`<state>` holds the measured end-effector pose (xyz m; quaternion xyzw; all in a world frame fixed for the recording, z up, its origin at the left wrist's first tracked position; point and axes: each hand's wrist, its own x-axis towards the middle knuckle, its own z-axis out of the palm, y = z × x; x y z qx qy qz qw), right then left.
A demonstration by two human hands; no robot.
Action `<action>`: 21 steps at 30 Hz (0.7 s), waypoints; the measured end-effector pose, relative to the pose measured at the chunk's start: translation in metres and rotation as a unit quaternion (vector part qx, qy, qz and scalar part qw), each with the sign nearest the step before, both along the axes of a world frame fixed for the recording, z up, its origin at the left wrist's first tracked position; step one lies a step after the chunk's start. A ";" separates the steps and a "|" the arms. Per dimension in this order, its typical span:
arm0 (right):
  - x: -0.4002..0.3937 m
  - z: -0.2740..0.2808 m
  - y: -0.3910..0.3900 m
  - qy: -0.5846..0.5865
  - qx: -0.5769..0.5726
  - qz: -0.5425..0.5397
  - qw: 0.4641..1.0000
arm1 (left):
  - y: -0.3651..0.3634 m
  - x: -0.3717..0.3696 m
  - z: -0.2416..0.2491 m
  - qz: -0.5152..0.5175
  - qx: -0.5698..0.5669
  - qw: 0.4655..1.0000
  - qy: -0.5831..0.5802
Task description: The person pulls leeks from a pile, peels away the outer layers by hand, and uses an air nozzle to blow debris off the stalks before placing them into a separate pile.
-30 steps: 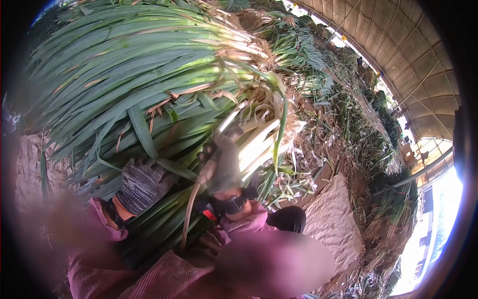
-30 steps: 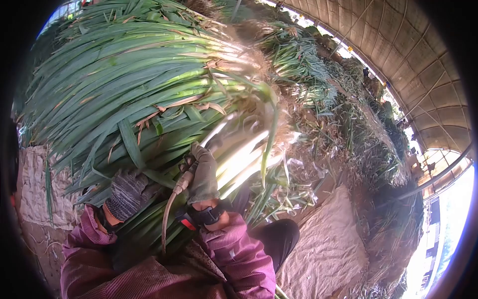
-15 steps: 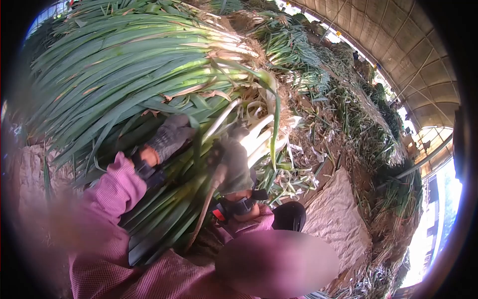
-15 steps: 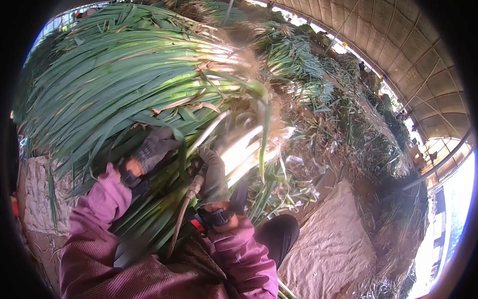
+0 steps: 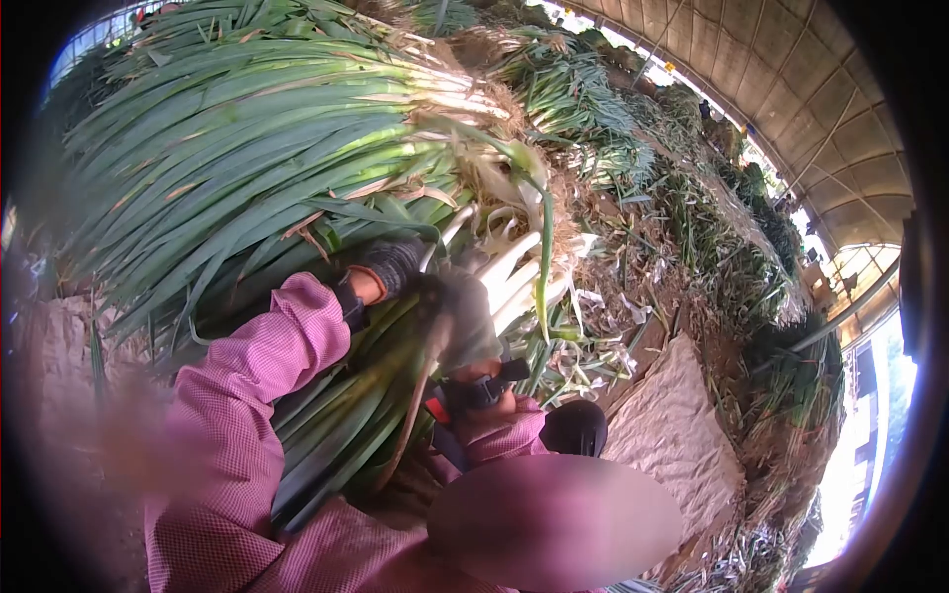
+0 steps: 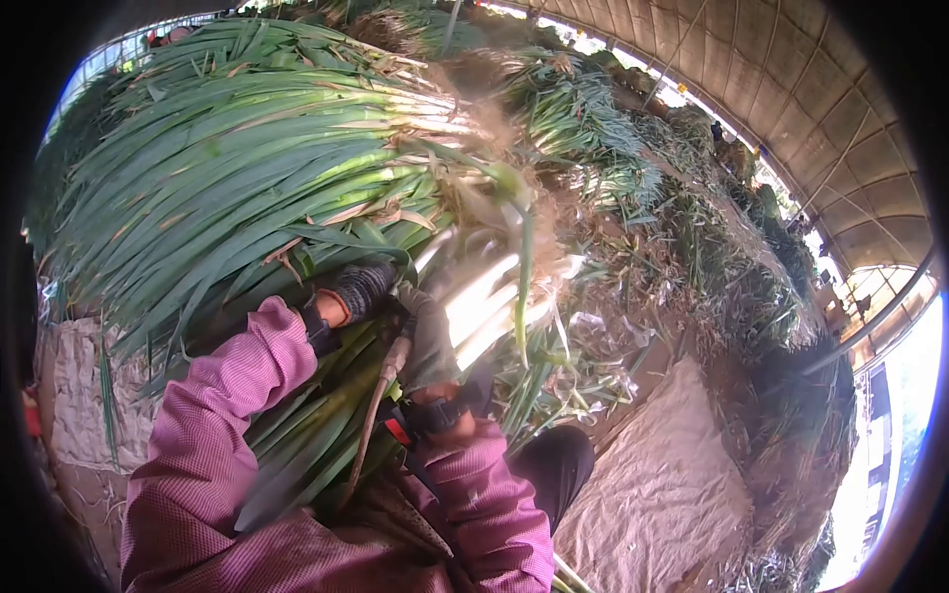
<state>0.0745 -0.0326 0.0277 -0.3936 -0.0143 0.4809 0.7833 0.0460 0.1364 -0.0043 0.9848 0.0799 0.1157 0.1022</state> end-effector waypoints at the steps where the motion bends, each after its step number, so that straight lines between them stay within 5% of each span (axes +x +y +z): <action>1: -0.002 -0.003 -0.004 0.011 0.013 0.010 1.000 | -0.006 -0.005 0.010 -0.005 0.001 1.000 0.025; 6: -0.024 0.003 -0.031 -0.041 0.014 -0.024 0.999 | -0.012 -0.015 0.001 0.046 -0.051 0.993 0.099; 21: -0.084 -0.005 -0.056 -0.053 -0.025 0.062 0.996 | -0.048 -0.143 0.002 0.155 0.034 0.987 0.022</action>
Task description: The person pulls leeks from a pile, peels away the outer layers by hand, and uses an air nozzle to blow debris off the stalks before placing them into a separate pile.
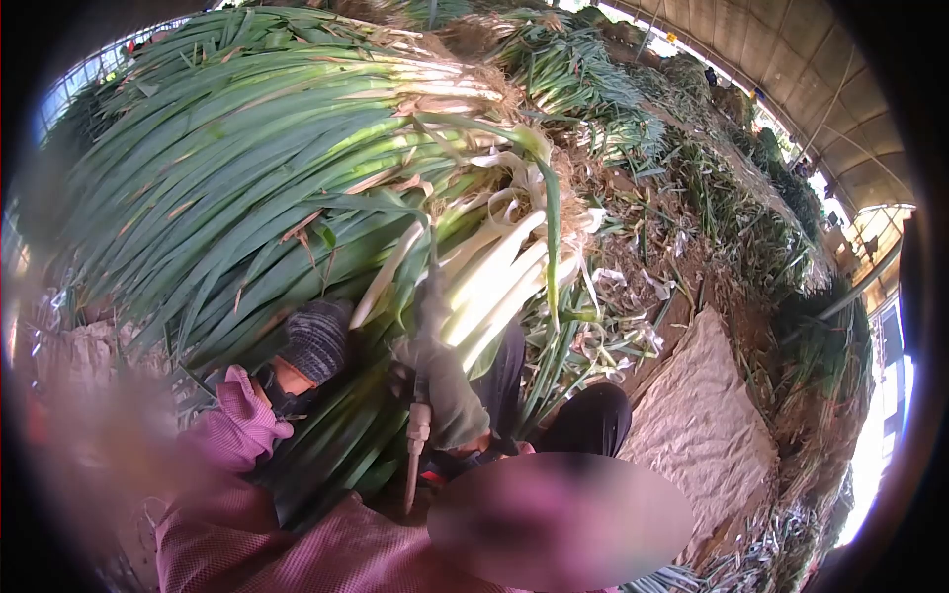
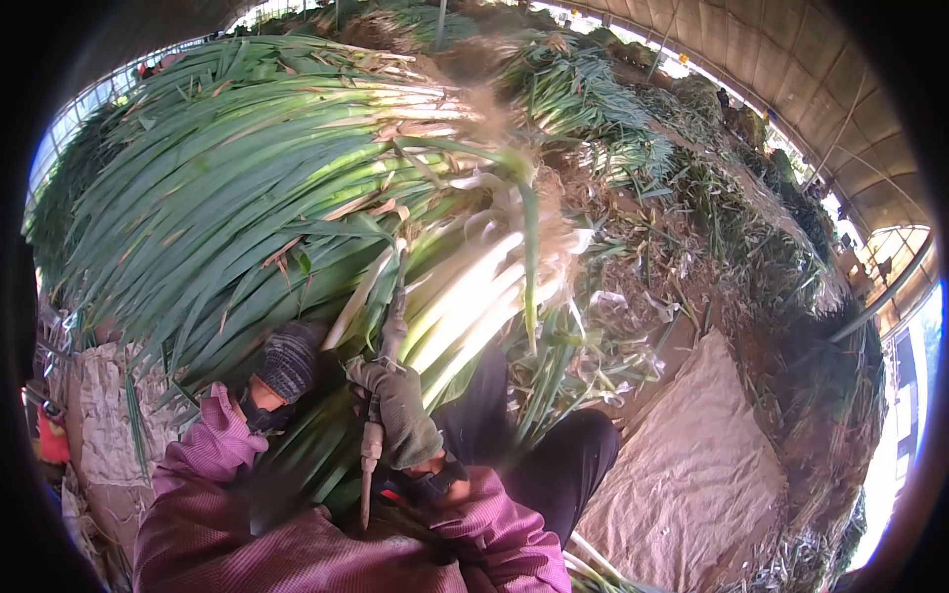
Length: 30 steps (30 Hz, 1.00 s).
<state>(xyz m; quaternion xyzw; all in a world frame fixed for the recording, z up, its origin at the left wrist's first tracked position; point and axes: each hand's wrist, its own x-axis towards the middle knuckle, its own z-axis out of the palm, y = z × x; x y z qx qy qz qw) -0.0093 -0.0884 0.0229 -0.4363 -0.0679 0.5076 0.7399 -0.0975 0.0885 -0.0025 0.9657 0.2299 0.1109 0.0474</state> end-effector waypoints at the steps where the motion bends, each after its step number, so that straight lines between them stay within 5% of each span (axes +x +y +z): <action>1: -0.002 -0.002 -0.002 -0.018 -0.002 -0.005 1.000 | 0.000 0.000 -0.001 -0.014 0.015 1.000 -0.015; 5: -0.017 0.007 -0.007 -0.139 -0.044 -0.056 0.988 | -0.013 -0.012 0.012 -0.007 0.096 0.995 -0.040; 8: -0.020 0.017 -0.008 -0.182 -0.053 0.057 0.980 | -0.015 -0.026 0.019 0.117 0.085 0.988 0.060; 11: -0.016 0.024 -0.007 -0.181 -0.075 0.116 0.974 | -0.005 -0.050 0.006 0.100 0.136 0.986 -0.014; 14: -0.025 0.023 -0.010 -0.217 -0.024 0.087 0.972 | -0.002 -0.062 -0.007 0.139 0.103 0.985 0.013; 17: -0.027 0.017 -0.006 -0.189 -0.091 0.159 0.965 | -0.007 -0.068 -0.001 0.112 0.091 0.989 -0.012; 20: -0.023 0.005 -0.005 -0.082 -0.091 0.026 0.992 | -0.013 -0.070 0.009 0.105 0.090 0.989 -0.050; 27: -0.024 0.014 -0.021 -0.143 -0.042 0.136 0.979 | -0.009 -0.058 0.016 0.063 -0.018 0.981 -0.182; 30: -0.020 0.015 -0.022 -0.175 0.004 0.065 0.982 | -0.013 -0.029 0.040 0.036 -0.095 0.980 -0.170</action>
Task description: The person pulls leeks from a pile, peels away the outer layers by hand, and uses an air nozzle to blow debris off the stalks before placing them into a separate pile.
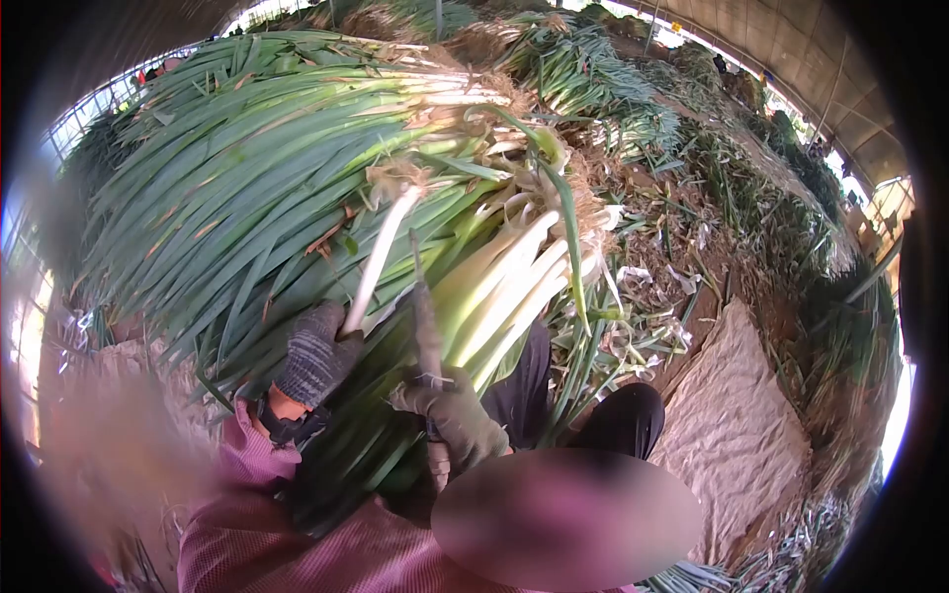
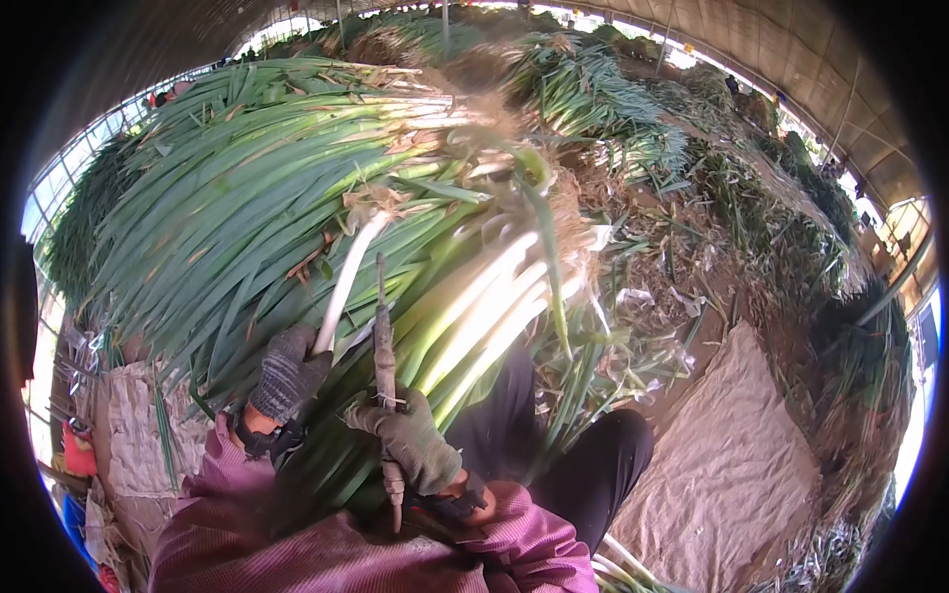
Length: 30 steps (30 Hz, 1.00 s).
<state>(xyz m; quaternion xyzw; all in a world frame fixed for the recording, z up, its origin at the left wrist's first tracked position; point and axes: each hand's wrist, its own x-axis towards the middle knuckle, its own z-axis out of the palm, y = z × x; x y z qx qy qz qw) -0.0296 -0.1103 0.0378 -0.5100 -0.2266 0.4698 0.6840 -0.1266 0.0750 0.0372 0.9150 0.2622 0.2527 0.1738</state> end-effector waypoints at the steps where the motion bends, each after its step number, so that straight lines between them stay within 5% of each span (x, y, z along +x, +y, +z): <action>1: 0.000 0.004 -0.001 0.023 -0.008 -0.048 0.999 | -0.002 0.012 0.007 -0.020 -0.021 1.000 0.003; 8: 0.036 -0.006 -0.022 0.080 -0.004 -0.241 0.967 | -0.026 0.116 -0.003 -0.190 -0.193 0.962 0.018; 10: 0.044 -0.013 -0.026 0.093 0.003 -0.251 0.963 | -0.009 0.141 -0.051 -0.214 -0.075 0.972 0.058; 12: 0.049 -0.018 -0.027 0.103 -0.024 -0.239 0.965 | -0.007 0.152 -0.049 -0.241 -0.026 0.961 0.130; 22: 0.060 -0.040 -0.024 0.100 -0.001 -0.156 0.983 | -0.009 0.145 -0.048 -0.220 -0.091 0.968 0.078; 30: 0.057 -0.029 -0.021 0.120 -0.001 -0.196 0.973 | -0.012 0.144 -0.042 -0.203 -0.091 0.971 0.086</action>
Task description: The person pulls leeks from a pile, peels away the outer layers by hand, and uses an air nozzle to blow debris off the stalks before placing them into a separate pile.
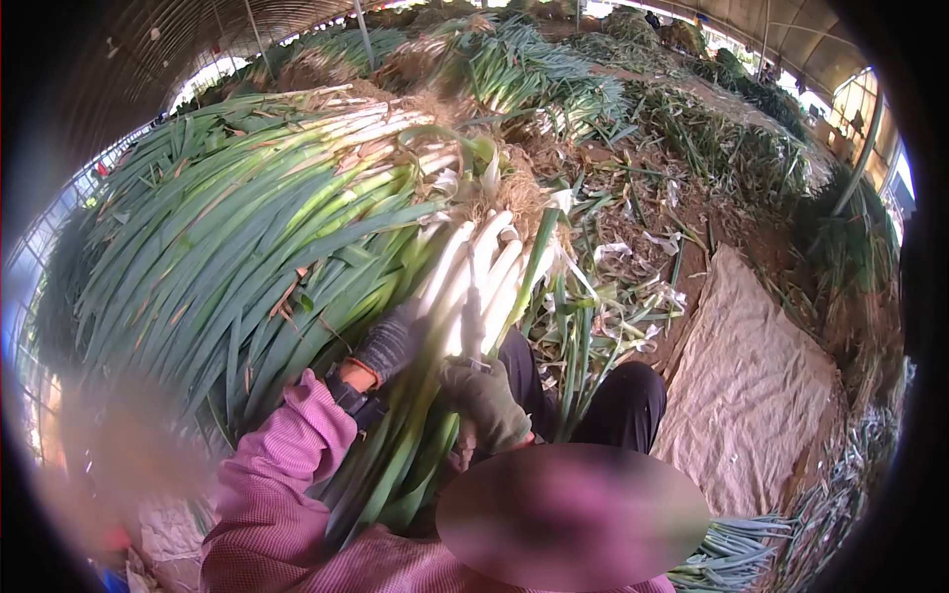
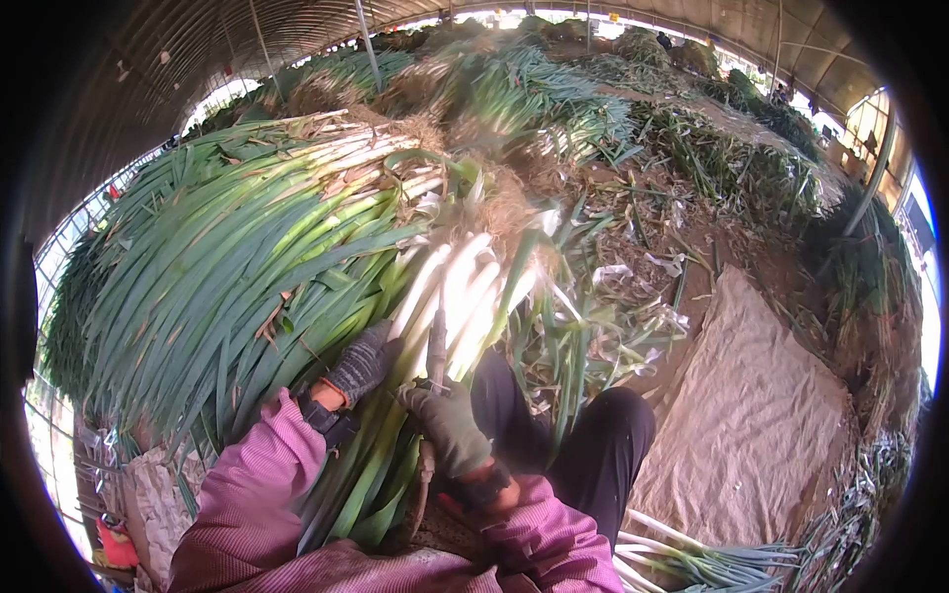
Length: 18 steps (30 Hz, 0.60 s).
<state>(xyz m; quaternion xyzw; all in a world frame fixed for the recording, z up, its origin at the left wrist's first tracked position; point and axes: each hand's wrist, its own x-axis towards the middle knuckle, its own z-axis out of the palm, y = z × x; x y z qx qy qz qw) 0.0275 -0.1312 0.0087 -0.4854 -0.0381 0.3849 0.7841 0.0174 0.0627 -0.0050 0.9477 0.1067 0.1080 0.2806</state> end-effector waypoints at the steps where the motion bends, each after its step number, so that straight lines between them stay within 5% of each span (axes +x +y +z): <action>1: 0.001 -0.002 0.002 -0.001 0.005 -0.002 1.000 | 0.000 0.000 -0.002 0.001 -0.001 1.000 -0.011; 6: 0.009 -0.010 0.007 -0.057 0.040 0.009 0.998 | 0.003 0.001 -0.014 0.002 0.055 0.998 -0.039; 12: 0.006 0.005 0.005 0.034 0.058 -0.019 0.998 | -0.018 -0.001 0.007 0.016 0.295 0.955 -0.005; 18: 0.005 0.002 -0.002 0.008 0.032 0.023 0.999 | -0.020 -0.003 0.001 0.056 0.351 0.934 0.020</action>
